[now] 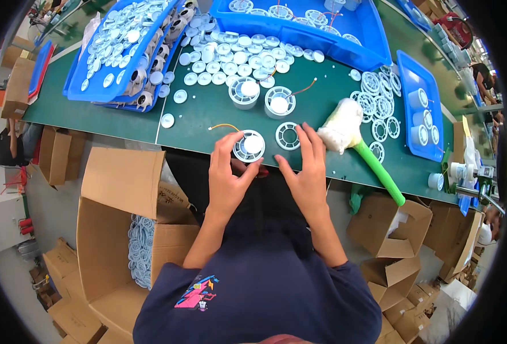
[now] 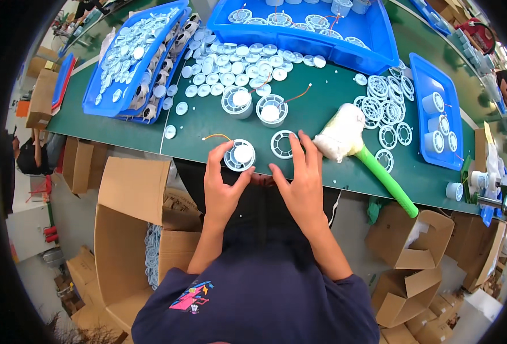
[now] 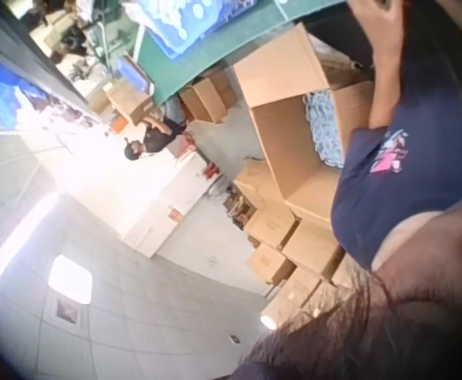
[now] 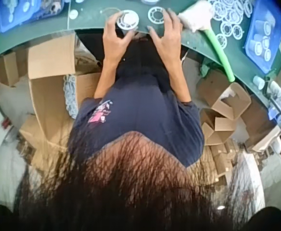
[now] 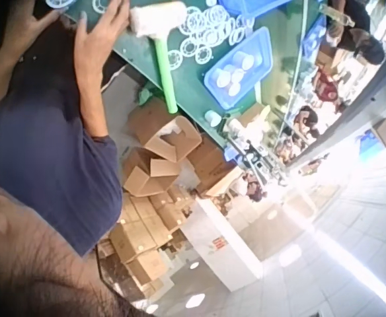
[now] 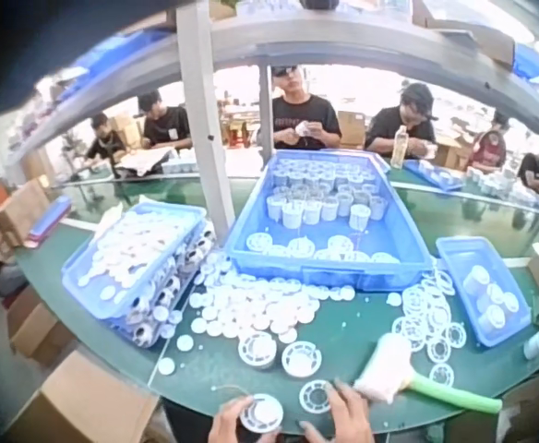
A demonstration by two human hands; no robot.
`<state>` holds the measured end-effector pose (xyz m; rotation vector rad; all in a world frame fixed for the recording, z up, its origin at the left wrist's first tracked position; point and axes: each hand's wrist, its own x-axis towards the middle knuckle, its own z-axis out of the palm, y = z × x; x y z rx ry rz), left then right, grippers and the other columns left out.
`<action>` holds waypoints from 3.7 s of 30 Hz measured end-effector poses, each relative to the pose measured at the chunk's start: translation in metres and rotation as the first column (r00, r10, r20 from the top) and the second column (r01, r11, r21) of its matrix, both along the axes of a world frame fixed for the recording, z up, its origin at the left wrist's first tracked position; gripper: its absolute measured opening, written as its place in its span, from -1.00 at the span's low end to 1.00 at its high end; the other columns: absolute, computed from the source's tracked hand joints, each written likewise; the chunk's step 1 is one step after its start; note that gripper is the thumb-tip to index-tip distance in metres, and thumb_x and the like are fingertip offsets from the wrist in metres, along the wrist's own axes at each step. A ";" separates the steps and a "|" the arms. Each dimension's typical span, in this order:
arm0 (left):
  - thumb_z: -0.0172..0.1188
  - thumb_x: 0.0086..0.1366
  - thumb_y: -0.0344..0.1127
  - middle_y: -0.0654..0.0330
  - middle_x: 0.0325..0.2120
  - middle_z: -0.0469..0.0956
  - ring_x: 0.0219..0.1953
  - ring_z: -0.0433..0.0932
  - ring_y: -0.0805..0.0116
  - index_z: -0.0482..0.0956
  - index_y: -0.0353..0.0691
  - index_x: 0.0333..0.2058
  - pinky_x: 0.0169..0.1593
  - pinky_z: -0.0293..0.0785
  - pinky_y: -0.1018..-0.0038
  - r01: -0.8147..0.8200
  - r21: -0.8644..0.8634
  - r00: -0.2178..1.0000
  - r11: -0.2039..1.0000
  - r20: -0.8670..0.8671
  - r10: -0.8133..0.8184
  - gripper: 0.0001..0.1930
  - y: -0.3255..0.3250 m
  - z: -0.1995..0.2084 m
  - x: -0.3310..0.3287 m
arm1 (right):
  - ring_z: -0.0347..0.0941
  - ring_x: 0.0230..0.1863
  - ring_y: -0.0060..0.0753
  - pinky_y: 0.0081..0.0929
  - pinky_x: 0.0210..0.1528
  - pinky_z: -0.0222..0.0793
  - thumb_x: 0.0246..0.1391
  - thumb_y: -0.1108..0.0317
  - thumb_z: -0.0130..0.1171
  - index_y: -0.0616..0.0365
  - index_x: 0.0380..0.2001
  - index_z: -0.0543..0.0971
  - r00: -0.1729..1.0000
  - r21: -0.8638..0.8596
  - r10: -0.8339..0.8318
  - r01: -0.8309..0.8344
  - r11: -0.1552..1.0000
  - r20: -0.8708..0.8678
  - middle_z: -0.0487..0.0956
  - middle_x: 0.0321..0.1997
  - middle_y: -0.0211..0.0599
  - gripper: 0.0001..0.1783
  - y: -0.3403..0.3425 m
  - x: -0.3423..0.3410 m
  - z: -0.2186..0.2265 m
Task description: Assembling plastic housing components for electronic devices by hand and using a rubber mallet.
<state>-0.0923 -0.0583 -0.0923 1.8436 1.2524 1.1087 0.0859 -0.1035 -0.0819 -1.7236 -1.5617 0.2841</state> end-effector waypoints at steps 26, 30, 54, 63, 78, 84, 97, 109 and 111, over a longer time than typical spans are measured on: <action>0.52 0.05 -0.37 -0.05 0.10 0.54 0.13 0.53 -0.09 0.37 -0.28 0.25 0.17 0.40 0.13 -0.022 0.045 0.996 0.999 0.083 0.019 -0.22 -0.012 -0.024 0.023 | 0.49 0.07 -0.04 -0.22 0.03 0.52 -0.15 0.51 0.54 0.35 0.15 0.54 0.970 0.132 0.221 -0.207 0.969 -0.100 0.45 0.13 0.00 -0.29 0.012 -0.025 0.014; 0.51 0.08 -0.36 -0.04 0.10 0.55 0.10 0.54 -0.07 0.28 -0.29 0.32 0.17 0.40 0.15 -0.039 0.000 0.989 0.999 0.141 0.039 -0.15 -0.017 -0.029 0.025 | 0.49 0.09 -0.08 -0.25 0.08 0.48 -0.17 0.52 0.51 0.30 0.14 0.57 0.973 0.160 0.182 -0.159 0.974 -0.145 0.48 0.12 -0.05 -0.30 0.011 -0.031 0.011; 0.59 0.07 -0.26 -0.07 0.10 0.55 0.09 0.55 -0.09 0.32 -0.29 0.31 0.15 0.43 0.15 -0.084 0.070 0.991 0.994 0.111 0.075 -0.13 -0.018 -0.026 0.030 | 0.48 0.05 -0.05 -0.26 0.02 0.48 -0.16 0.50 0.53 0.29 0.12 0.55 0.980 0.121 0.108 -0.088 0.989 -0.167 0.45 0.08 -0.03 -0.32 0.011 -0.036 0.014; 0.50 0.21 -0.28 -0.17 0.14 0.50 0.13 0.55 -0.17 0.34 -0.35 0.30 0.16 0.51 0.15 0.063 -0.040 0.976 0.997 0.211 -0.054 -0.25 -0.023 -0.017 0.045 | 0.42 0.21 0.09 -0.07 0.25 0.34 0.11 0.54 0.28 0.31 0.19 0.48 0.960 0.148 -0.255 0.237 0.960 0.119 0.48 0.17 0.05 -0.46 -0.015 0.030 0.035; 0.39 0.31 -0.33 -0.14 0.25 0.41 0.26 0.45 -0.12 0.24 -0.35 0.38 0.30 0.39 0.18 0.340 0.018 0.924 0.940 0.178 -0.338 -0.25 -0.011 -0.008 0.079 | 0.46 -0.04 0.07 -0.07 -0.01 0.40 0.12 0.45 0.37 0.27 -0.01 0.56 0.887 -0.041 -0.232 0.270 0.962 0.398 0.57 -0.09 -0.07 -0.63 -0.039 0.122 0.004; 0.36 0.33 -0.33 -0.14 0.28 0.40 0.29 0.43 -0.11 0.22 -0.33 0.40 0.32 0.37 0.18 0.417 -0.008 0.899 0.909 0.146 -0.412 -0.26 -0.006 -0.004 0.074 | 0.52 -0.25 0.04 -0.21 -0.16 0.45 0.28 0.42 0.28 0.32 -0.02 0.54 0.942 -0.094 -0.298 0.315 0.944 0.155 0.60 -0.19 0.03 -0.72 -0.048 0.116 0.036; 0.37 0.28 -0.35 -0.19 0.24 0.40 0.22 0.47 -0.15 0.14 -0.41 0.43 0.27 0.42 0.15 0.397 0.053 0.913 0.916 0.083 -0.401 -0.17 -0.005 -0.005 0.077 | 0.58 -0.24 0.12 -0.24 -0.16 0.47 0.31 0.41 0.23 0.34 0.05 0.54 0.998 -0.301 -0.069 0.065 0.951 -0.003 0.64 -0.22 0.07 -0.69 -0.056 0.113 0.101; 0.51 0.14 -0.41 0.02 0.12 0.59 0.15 0.56 -0.01 0.08 -0.32 0.46 0.23 0.46 0.18 0.324 0.097 0.934 0.941 0.127 -0.335 0.00 -0.003 -0.012 0.073 | 0.62 -0.40 -0.17 -0.32 -0.34 0.51 0.03 0.61 0.34 0.48 0.08 0.59 0.959 0.011 0.058 -0.064 0.998 0.279 0.62 -0.32 -0.10 -0.52 -0.105 0.094 0.080; 0.53 0.09 -0.43 0.00 0.12 0.57 0.11 0.57 -0.02 0.09 -0.37 0.44 0.17 0.47 0.18 0.319 0.118 0.934 0.940 0.127 -0.333 0.02 -0.002 -0.012 0.074 | 0.47 -0.52 -0.27 -0.33 -0.46 0.41 -0.05 0.54 0.39 0.43 0.14 0.59 0.901 -0.115 0.197 -0.165 0.980 0.386 0.52 -0.43 -0.19 -0.39 -0.100 0.094 0.086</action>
